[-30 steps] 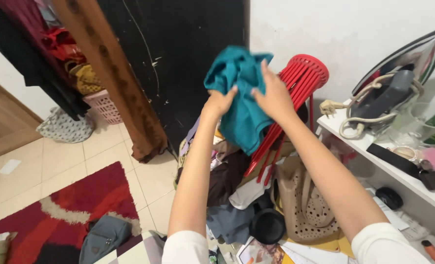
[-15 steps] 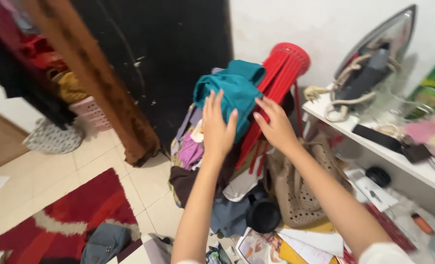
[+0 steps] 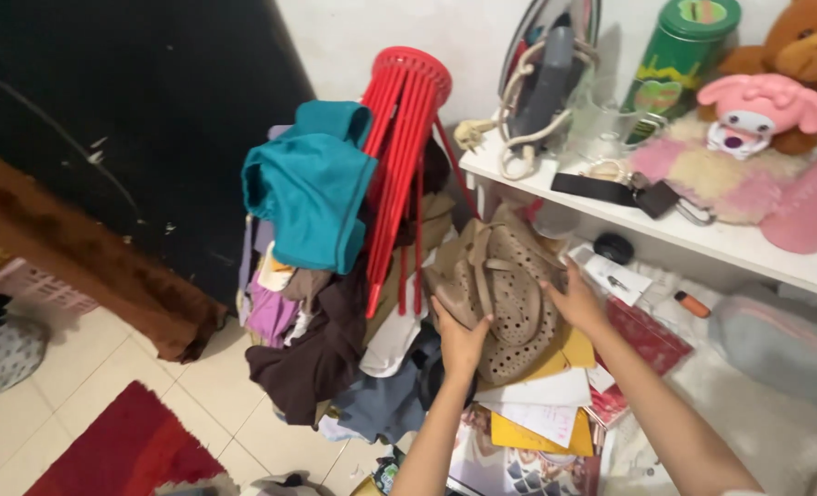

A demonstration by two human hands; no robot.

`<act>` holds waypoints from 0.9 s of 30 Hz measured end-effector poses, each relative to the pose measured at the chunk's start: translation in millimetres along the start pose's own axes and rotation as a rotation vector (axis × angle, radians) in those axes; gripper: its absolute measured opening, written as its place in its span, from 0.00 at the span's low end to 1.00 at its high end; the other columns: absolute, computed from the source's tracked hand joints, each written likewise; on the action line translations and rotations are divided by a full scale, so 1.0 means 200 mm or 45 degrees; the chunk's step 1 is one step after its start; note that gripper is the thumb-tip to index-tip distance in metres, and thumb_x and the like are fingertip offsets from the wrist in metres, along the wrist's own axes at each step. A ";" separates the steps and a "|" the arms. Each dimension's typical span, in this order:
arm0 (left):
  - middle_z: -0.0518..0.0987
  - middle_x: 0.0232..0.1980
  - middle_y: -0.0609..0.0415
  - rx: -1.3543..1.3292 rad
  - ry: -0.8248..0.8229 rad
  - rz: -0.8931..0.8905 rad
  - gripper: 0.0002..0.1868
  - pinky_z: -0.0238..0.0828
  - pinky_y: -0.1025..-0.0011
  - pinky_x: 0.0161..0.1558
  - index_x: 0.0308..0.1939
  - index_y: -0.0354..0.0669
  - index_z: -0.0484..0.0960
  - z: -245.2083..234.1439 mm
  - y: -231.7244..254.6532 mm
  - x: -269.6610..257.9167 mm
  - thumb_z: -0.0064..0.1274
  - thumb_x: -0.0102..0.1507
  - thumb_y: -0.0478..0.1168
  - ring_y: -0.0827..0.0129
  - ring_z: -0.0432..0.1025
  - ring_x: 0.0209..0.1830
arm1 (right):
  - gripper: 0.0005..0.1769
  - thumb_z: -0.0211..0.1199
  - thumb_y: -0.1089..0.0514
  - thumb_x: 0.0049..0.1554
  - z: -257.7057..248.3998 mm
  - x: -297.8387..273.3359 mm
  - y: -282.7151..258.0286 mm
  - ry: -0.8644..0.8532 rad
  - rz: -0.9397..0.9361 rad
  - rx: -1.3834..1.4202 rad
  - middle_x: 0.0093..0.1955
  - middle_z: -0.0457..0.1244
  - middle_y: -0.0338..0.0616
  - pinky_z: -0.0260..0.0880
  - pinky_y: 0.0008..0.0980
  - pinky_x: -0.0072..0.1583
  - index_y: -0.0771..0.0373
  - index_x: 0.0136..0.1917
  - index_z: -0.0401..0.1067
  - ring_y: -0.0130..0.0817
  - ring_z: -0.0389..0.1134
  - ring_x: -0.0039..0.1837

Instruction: Sort through various objects, documents, books, and containers on a shelf and desk workspace to organize them.

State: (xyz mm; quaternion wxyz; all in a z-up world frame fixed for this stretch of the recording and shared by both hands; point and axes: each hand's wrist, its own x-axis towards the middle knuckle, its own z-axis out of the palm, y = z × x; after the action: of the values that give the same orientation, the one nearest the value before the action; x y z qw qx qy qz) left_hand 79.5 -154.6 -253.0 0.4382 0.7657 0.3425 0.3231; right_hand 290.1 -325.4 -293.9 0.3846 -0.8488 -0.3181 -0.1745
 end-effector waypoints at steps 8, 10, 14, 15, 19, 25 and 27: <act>0.81 0.48 0.30 -0.040 -0.228 -0.180 0.31 0.72 0.53 0.53 0.64 0.37 0.69 0.12 -0.12 -0.05 0.60 0.60 0.44 0.37 0.76 0.52 | 0.41 0.68 0.42 0.52 -0.06 -0.01 0.09 -0.694 0.636 0.215 0.56 0.69 0.55 0.71 0.35 0.55 0.61 0.73 0.63 0.42 0.72 0.54; 0.82 0.46 0.30 -0.083 -0.188 -0.082 0.25 0.73 0.53 0.51 0.60 0.35 0.73 0.11 -0.08 -0.11 0.59 0.62 0.43 0.37 0.77 0.51 | 0.38 0.68 0.44 0.51 -0.09 -0.06 0.10 -0.621 0.594 0.282 0.58 0.67 0.53 0.71 0.35 0.54 0.62 0.70 0.65 0.41 0.71 0.54; 0.82 0.40 0.31 -0.231 -0.270 -0.041 0.17 0.74 0.54 0.44 0.55 0.34 0.78 0.11 0.02 -0.31 0.53 0.63 0.38 0.38 0.77 0.46 | 0.34 0.66 0.45 0.56 -0.28 -0.16 0.07 -0.486 0.993 0.576 0.60 0.63 0.49 0.72 0.42 0.51 0.62 0.67 0.59 0.41 0.67 0.57; 0.81 0.39 0.31 -0.239 -0.317 -0.038 0.15 0.74 0.54 0.42 0.52 0.34 0.80 0.13 0.01 -0.36 0.53 0.63 0.36 0.38 0.77 0.45 | 0.32 0.66 0.45 0.57 -0.33 -0.17 0.05 -0.434 1.085 0.675 0.61 0.63 0.48 0.74 0.43 0.53 0.61 0.67 0.58 0.38 0.67 0.60; 0.81 0.36 0.32 -0.311 -0.370 0.061 0.13 0.74 0.55 0.40 0.47 0.32 0.81 0.06 0.06 -0.51 0.52 0.60 0.33 0.40 0.78 0.39 | 0.31 0.59 0.44 0.61 -0.49 -0.25 0.17 -0.431 1.136 0.895 0.63 0.66 0.50 0.77 0.42 0.56 0.59 0.70 0.57 0.43 0.71 0.60; 0.81 0.32 0.36 -0.327 -0.324 0.209 0.10 0.75 0.57 0.37 0.40 0.32 0.82 -0.17 0.13 -0.65 0.49 0.57 0.31 0.42 0.79 0.34 | 0.42 0.59 0.49 0.58 -0.61 -0.36 0.22 -0.493 1.103 0.959 0.72 0.60 0.45 0.71 0.44 0.62 0.49 0.82 0.49 0.42 0.62 0.69; 0.80 0.31 0.37 -0.262 -0.334 0.364 0.07 0.75 0.56 0.36 0.36 0.33 0.82 -0.25 0.19 -0.69 0.51 0.57 0.31 0.41 0.78 0.33 | 0.42 0.59 0.47 0.60 -0.61 -0.38 0.27 -0.499 1.033 1.022 0.75 0.57 0.42 0.67 0.42 0.65 0.49 0.82 0.45 0.36 0.59 0.74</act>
State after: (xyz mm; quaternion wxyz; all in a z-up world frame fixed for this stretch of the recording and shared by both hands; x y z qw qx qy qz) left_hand -28.4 -258.6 -226.3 0.5045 0.7932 0.1357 0.3130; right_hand 263.4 -475.5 -286.1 0.6451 -0.7072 -0.0747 0.2797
